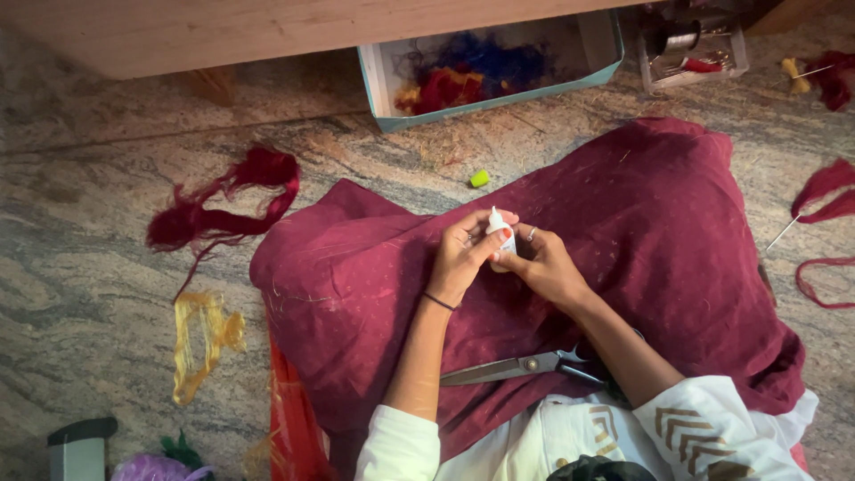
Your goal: Applying decorative fringe or tassels to the edge of a garment or fabric using adhesive.
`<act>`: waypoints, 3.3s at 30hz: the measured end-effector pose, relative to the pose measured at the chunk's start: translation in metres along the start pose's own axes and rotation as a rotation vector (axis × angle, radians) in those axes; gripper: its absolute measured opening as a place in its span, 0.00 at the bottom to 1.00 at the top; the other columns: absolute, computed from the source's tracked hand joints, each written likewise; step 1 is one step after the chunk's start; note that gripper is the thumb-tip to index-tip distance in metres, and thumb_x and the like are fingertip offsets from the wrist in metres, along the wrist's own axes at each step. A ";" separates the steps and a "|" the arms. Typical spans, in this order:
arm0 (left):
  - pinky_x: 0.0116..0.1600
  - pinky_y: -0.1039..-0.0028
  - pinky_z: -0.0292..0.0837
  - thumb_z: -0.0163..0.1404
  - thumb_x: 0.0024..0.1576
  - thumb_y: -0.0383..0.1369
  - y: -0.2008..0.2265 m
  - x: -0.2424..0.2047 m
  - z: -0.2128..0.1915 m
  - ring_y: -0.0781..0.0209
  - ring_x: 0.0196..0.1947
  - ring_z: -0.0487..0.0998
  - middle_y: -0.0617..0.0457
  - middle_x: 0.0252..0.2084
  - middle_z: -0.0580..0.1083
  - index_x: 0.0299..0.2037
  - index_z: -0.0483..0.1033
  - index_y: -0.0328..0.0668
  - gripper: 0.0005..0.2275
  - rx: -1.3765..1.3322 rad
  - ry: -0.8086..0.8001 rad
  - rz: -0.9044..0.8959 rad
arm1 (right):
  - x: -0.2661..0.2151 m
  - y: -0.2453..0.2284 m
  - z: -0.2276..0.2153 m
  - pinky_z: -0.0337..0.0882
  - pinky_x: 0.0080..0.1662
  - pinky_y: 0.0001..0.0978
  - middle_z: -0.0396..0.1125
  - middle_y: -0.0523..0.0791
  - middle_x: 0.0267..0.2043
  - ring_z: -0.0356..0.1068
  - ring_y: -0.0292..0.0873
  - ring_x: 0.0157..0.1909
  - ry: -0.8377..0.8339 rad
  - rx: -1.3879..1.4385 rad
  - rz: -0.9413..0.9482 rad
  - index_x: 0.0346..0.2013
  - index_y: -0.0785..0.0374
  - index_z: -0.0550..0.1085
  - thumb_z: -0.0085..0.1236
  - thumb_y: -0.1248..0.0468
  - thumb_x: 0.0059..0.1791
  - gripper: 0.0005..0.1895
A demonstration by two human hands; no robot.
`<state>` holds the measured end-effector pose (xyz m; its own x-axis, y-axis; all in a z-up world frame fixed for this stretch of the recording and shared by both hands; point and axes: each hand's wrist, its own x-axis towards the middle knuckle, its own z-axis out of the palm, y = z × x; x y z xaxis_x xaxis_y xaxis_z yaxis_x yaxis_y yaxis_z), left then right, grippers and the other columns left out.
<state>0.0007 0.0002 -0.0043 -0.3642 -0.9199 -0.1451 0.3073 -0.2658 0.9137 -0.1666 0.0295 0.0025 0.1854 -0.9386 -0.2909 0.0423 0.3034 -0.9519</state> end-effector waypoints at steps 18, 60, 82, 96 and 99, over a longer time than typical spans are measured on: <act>0.58 0.76 0.73 0.53 0.61 0.28 -0.016 0.011 -0.012 0.64 0.50 0.79 0.46 0.53 0.78 0.59 0.73 0.30 0.16 -0.024 0.065 -0.080 | -0.078 -0.064 -0.209 0.76 0.47 0.27 0.74 0.47 0.43 0.76 0.37 0.42 0.628 -0.089 -0.093 0.44 0.67 0.75 0.68 0.67 0.48 0.13; 0.48 0.81 0.73 0.53 0.61 0.30 -0.030 0.012 -0.017 0.70 0.43 0.79 0.51 0.48 0.80 0.54 0.76 0.35 0.13 0.070 0.091 -0.164 | -0.063 -0.046 -0.221 0.76 0.58 0.42 0.72 0.50 0.52 0.73 0.47 0.55 0.696 0.333 -0.404 0.63 0.64 0.66 0.46 0.54 0.67 0.18; 0.50 0.80 0.74 0.53 0.61 0.31 -0.025 0.012 -0.014 0.69 0.43 0.79 0.51 0.48 0.80 0.54 0.76 0.36 0.13 0.111 0.093 -0.192 | -0.056 -0.020 -0.216 0.77 0.48 0.33 0.76 0.50 0.42 0.78 0.42 0.44 0.984 -0.843 -0.500 0.49 0.68 0.77 0.62 0.72 0.58 0.05; 0.49 0.80 0.73 0.54 0.61 0.32 -0.021 0.012 -0.010 0.70 0.43 0.79 0.51 0.48 0.80 0.54 0.76 0.36 0.13 0.101 0.083 -0.201 | -0.078 -0.033 -0.199 0.72 0.54 0.44 0.73 0.50 0.44 0.73 0.49 0.49 0.633 -0.936 -0.291 0.39 0.62 0.77 0.62 0.70 0.46 0.08; 0.49 0.80 0.73 0.53 0.61 0.32 -0.025 0.014 -0.011 0.70 0.43 0.79 0.52 0.48 0.80 0.54 0.76 0.37 0.13 0.096 0.081 -0.197 | -0.080 -0.034 -0.198 0.72 0.54 0.44 0.71 0.51 0.45 0.72 0.50 0.51 0.724 -0.903 -0.278 0.39 0.62 0.76 0.62 0.69 0.47 0.06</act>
<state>-0.0018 -0.0090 -0.0330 -0.3356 -0.8743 -0.3508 0.1508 -0.4175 0.8961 -0.3775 0.0613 0.0392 -0.3307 -0.9165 0.2252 -0.7670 0.1220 -0.6300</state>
